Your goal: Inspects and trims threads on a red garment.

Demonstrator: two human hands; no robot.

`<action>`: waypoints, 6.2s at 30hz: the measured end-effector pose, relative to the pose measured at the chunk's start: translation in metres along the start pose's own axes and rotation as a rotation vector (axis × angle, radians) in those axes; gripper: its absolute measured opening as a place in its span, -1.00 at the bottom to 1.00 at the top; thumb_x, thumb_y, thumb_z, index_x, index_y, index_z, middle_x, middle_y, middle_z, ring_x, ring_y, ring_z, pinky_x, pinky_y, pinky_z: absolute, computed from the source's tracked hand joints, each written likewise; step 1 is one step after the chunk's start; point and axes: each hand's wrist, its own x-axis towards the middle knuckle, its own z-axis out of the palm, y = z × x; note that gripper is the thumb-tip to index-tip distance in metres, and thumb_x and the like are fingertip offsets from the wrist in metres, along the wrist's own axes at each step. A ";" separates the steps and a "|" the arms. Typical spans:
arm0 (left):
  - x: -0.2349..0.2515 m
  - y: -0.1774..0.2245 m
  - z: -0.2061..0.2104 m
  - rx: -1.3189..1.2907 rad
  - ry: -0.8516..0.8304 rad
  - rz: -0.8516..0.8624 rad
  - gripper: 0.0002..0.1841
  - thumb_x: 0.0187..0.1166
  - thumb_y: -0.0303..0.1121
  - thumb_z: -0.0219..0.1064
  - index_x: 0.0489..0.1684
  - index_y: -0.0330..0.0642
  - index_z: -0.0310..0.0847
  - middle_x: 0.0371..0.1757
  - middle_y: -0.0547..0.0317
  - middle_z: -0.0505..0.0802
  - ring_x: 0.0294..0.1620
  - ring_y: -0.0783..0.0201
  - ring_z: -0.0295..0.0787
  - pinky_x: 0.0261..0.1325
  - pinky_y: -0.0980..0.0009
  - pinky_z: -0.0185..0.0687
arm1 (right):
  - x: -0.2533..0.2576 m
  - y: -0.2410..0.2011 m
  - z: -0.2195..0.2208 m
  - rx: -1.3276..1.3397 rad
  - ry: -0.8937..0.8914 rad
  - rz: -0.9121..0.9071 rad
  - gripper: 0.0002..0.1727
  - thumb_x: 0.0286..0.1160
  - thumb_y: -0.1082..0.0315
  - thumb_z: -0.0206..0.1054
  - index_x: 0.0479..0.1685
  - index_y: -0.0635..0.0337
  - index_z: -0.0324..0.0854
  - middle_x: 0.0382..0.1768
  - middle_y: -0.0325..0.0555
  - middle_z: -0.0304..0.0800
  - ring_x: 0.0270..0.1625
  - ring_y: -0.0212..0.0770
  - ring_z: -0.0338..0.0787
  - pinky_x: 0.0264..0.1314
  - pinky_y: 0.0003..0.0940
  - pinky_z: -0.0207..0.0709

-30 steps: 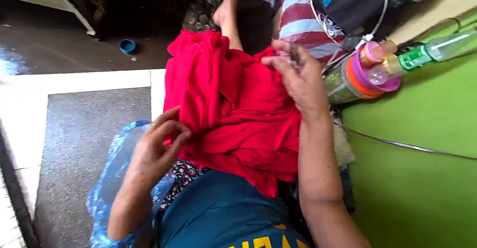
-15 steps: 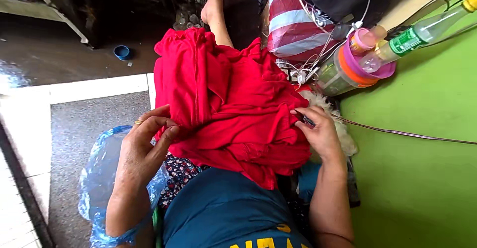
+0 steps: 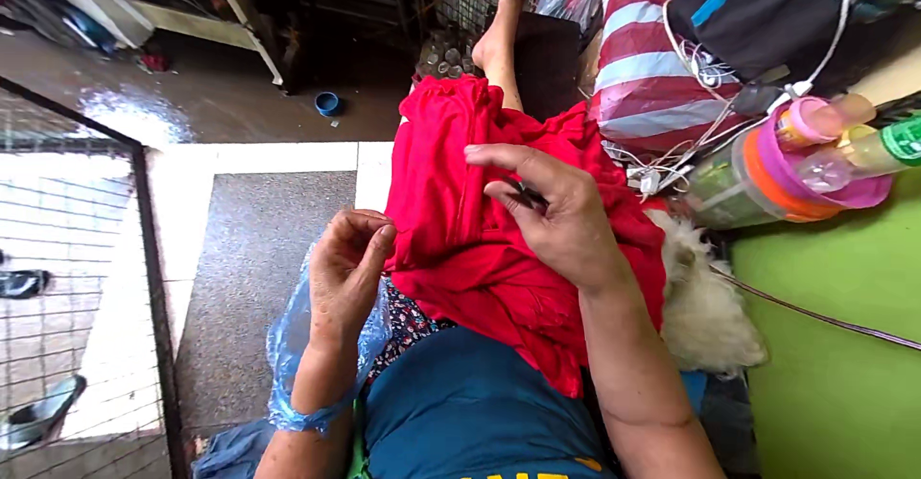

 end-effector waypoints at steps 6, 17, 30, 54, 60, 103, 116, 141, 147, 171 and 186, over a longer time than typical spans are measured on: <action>-0.003 -0.004 0.000 -0.006 -0.016 -0.128 -0.92 0.51 -0.51 0.35 -0.18 -0.12 0.66 -0.23 0.50 0.84 -0.41 0.65 0.71 -0.29 0.67 0.69 | -0.039 0.035 -0.018 -0.032 0.292 0.293 -0.80 0.66 0.48 0.25 0.03 0.43 0.72 0.04 -0.02 0.87 0.13 -0.45 0.82 0.23 -0.55 0.67; -0.008 0.005 0.036 -0.093 -0.202 -0.106 -0.92 0.55 -0.53 0.31 -0.15 -0.15 0.66 -0.31 0.48 0.87 -0.35 0.55 0.84 -0.14 0.56 0.83 | -0.076 0.033 -0.030 -0.161 0.082 0.464 -0.77 0.49 0.47 0.44 0.01 0.45 0.74 0.15 0.19 0.74 0.11 -0.10 0.77 0.16 -0.24 0.66; -0.002 -0.006 0.027 -0.074 -0.120 -0.228 -0.92 0.59 -0.46 0.24 -0.12 -0.10 0.61 -0.07 0.43 0.88 -0.12 0.57 0.82 -0.01 0.54 0.77 | -0.053 0.009 -0.038 0.960 0.547 0.127 -0.94 0.51 0.19 0.42 -0.26 -0.26 0.79 -0.50 -0.56 0.81 -0.59 -0.66 0.67 -0.58 -0.73 0.53; 0.014 0.000 -0.009 0.364 0.081 -0.083 -0.83 0.59 -0.45 0.35 -0.07 -0.43 0.70 -0.15 0.02 0.84 -0.23 0.38 0.82 -0.03 0.39 0.79 | -0.001 0.023 0.037 0.133 -0.003 0.228 -0.69 0.45 0.40 0.47 0.09 0.40 0.69 -0.04 0.01 0.78 -0.12 -0.42 0.73 -0.04 -0.59 0.61; 0.048 -0.002 0.021 0.424 -0.061 0.273 -0.71 0.59 -0.54 0.32 0.22 -0.46 0.69 -0.22 -0.07 0.88 -0.27 0.28 0.84 -0.06 0.39 0.79 | -0.010 0.023 0.050 0.138 -0.072 0.318 -0.64 0.53 0.38 0.40 0.25 0.32 0.62 -0.08 -0.04 0.81 -0.12 -0.37 0.77 -0.03 -0.45 0.66; 0.015 -0.013 0.016 0.145 0.000 -0.009 -0.87 0.55 -0.52 0.40 -0.07 -0.37 0.78 -0.19 0.24 0.89 -0.25 0.54 0.82 -0.05 0.55 0.79 | -0.024 0.029 0.065 -0.118 0.002 0.319 -0.70 0.48 0.46 0.43 0.16 0.36 0.67 -0.22 0.08 0.84 -0.26 -0.04 0.82 -0.23 -0.10 0.66; -0.013 0.054 0.005 -0.356 -0.838 0.067 -0.83 0.61 -0.41 0.40 -0.28 -0.34 0.85 -0.23 0.19 0.91 -0.18 0.59 0.80 -0.02 0.65 0.72 | -0.013 -0.009 0.063 0.515 0.067 0.368 -0.64 0.48 0.46 0.39 0.22 0.23 0.46 -0.20 -0.33 0.71 -0.37 -0.63 0.61 -0.42 -0.73 0.47; -0.019 0.040 -0.084 0.788 -0.391 -0.119 -0.73 0.67 -0.54 0.18 0.18 -0.34 0.76 -0.11 -0.13 0.90 -0.09 -0.06 0.88 0.07 -0.08 0.74 | -0.028 -0.016 0.121 0.272 -0.221 0.379 -0.70 0.42 0.56 0.46 0.12 0.37 0.66 -0.01 0.09 0.79 -0.08 -0.20 0.82 -0.02 -0.33 0.73; -0.019 0.035 -0.079 0.679 -0.453 -0.017 -0.72 0.68 -0.32 0.21 0.06 -0.28 0.80 -0.05 0.00 0.91 -0.01 0.12 0.88 0.16 0.10 0.76 | -0.018 -0.009 0.069 -0.110 -0.079 0.206 -0.75 0.42 0.56 0.42 0.06 0.32 0.78 -0.05 0.12 0.80 -0.18 -0.09 0.84 -0.20 -0.20 0.73; 0.014 -0.040 0.063 0.697 -0.262 0.135 -0.32 0.75 0.05 0.00 0.69 -0.27 0.38 0.75 -0.32 0.37 0.80 -0.39 0.14 0.61 -0.52 0.00 | 0.065 0.066 0.070 0.096 0.056 0.342 -0.52 0.62 0.50 0.30 0.50 0.49 0.49 0.06 0.24 0.87 0.06 0.00 0.90 0.21 -0.11 0.72; 0.012 -0.045 0.059 0.714 -0.260 0.174 -0.32 0.78 0.06 -0.10 0.76 -0.21 0.31 0.80 -0.27 0.31 0.84 -0.35 0.07 0.64 -0.50 -0.05 | -0.105 0.118 -0.104 -0.311 0.053 0.937 -0.54 0.61 0.63 0.16 0.49 0.33 0.57 0.46 0.26 0.64 0.56 0.14 0.59 0.62 0.12 0.37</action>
